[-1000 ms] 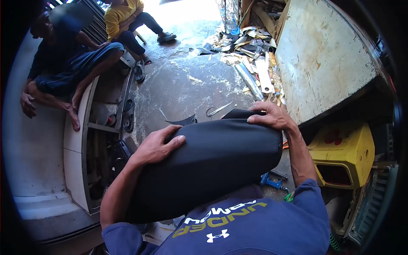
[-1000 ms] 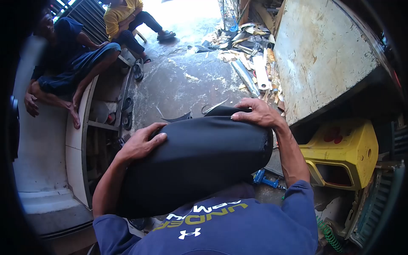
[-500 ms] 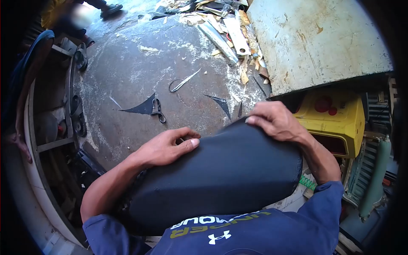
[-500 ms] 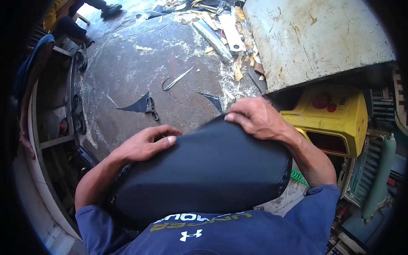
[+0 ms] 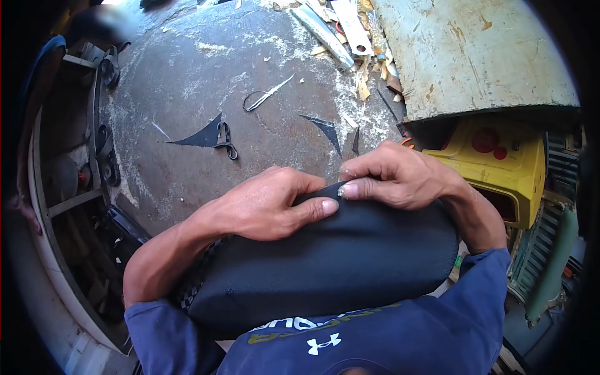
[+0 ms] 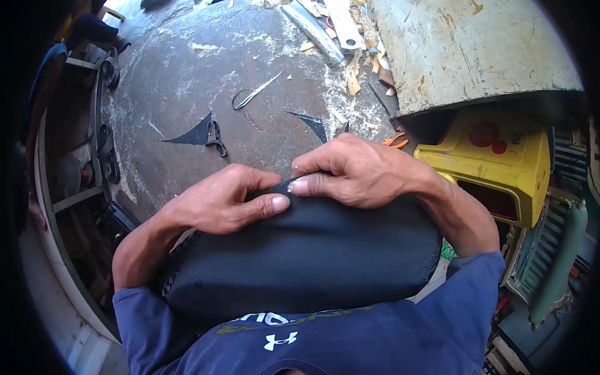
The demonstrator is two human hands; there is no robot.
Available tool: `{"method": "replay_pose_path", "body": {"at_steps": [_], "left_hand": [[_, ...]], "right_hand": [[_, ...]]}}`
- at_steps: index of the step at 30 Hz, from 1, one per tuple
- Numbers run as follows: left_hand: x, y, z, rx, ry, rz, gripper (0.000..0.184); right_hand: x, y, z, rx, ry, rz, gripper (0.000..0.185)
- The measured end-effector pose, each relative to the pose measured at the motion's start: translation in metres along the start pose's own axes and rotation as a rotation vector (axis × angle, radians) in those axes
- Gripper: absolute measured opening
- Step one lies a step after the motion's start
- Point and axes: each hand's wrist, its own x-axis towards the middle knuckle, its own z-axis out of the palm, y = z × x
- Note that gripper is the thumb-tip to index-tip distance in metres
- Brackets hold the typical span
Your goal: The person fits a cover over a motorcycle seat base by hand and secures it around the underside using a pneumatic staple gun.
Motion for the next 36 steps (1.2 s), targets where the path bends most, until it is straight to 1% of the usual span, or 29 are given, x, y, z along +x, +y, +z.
{"method": "replay_pose_path", "body": {"at_steps": [1,3,4,5,6,7,9,10,11,12,13,15,16,18,20,22,24,25,27,29,31,32,33,34,36], "left_hand": [[0.006,-0.007,0.007,-0.050,0.104,0.070,0.034],[0.013,-0.009,0.008,-0.101,0.210,0.137,0.034],[0.014,-0.006,0.005,0.074,0.342,0.208,0.033],[0.015,-0.004,0.004,0.251,0.464,0.275,0.032],[0.018,-0.003,0.005,0.246,0.563,0.354,0.032],[0.021,-0.003,0.003,0.236,0.573,0.340,0.031],[0.029,-0.005,-0.005,0.262,0.590,0.331,0.033],[0.031,-0.009,-0.009,0.262,0.589,0.331,0.033],[0.033,-0.014,-0.014,0.252,0.580,0.292,0.034],[0.037,-0.019,-0.017,0.245,0.571,0.253,0.035],[0.041,-0.025,-0.021,0.257,0.566,0.252,0.035],[0.044,-0.040,-0.022,0.199,0.462,0.099,0.037],[0.046,-0.044,-0.024,0.174,0.383,-0.003,0.037],[0.051,-0.049,-0.024,0.141,0.332,-0.045,0.037],[0.057,-0.053,-0.024,0.089,0.227,-0.106,0.039],[0.063,-0.059,-0.023,0.056,0.205,-0.079,0.041],[0.066,-0.063,-0.023,0.029,0.182,-0.063,0.043],[0.068,-0.064,-0.023,0.014,0.166,-0.070,0.043],[0.066,-0.070,-0.020,-0.016,0.160,-0.101,0.044],[0.068,-0.076,-0.020,-0.152,0.065,-0.116,0.043],[0.072,-0.087,-0.018,-0.164,0.042,-0.141,0.043],[0.073,-0.091,-0.015,-0.256,0.005,-0.162,0.042],[0.075,-0.094,-0.013,-0.344,-0.035,-0.180,0.041],[0.075,-0.096,-0.009,-0.344,-0.047,-0.179,0.041],[0.073,-0.099,-0.004,-0.586,-0.085,-0.235,0.041]], "right_hand": [[0.000,0.004,0.006,0.009,-0.006,-0.001,0.026],[0.000,0.017,0.013,-0.177,0.331,-0.121,0.021],[0.002,0.026,0.015,-0.196,0.436,-0.211,0.020],[0.003,0.027,0.014,-0.182,0.438,-0.201,0.020],[0.003,0.024,0.011,-0.191,0.467,-0.198,0.021],[0.004,0.023,0.007,-0.207,0.501,-0.199,0.022],[0.011,0.030,0.001,-0.197,0.529,-0.206,0.024],[0.016,0.031,-0.003,-0.172,0.476,-0.146,0.025],[0.021,0.033,-0.007,-0.155,0.417,-0.090,0.025],[0.031,0.046,-0.002,-0.093,0.427,-0.127,0.027],[0.038,0.051,-0.002,-0.115,0.374,-0.067,0.032],[0.050,0.061,0.000,-0.095,0.253,0.064,0.036],[0.053,0.065,0.000,-0.090,0.253,0.063,0.036],[0.058,0.071,0.003,-0.083,0.142,0.167,0.038],[0.058,0.079,0.007,-0.054,0.116,0.196,0.039],[0.056,0.087,0.008,-0.035,0.109,0.232,0.039],[0.056,0.092,0.013,0.026,0.053,0.241,0.041],[0.057,0.094,0.013,0.025,0.053,0.241,0.041],[0.058,0.100,0.020,0.122,0.031,0.294,0.040],[0.062,0.101,0.019,0.102,-0.029,0.308,0.042],[0.060,0.101,0.023,0.207,-0.050,0.339,0.044],[0.059,0.102,0.021,0.191,-0.104,0.377,0.044],[0.058,0.103,0.022,0.191,-0.100,0.383,0.044],[0.057,0.104,0.026,0.244,-0.115,0.385,0.042],[0.055,0.103,0.029,0.292,-0.155,0.423,0.040]]}}
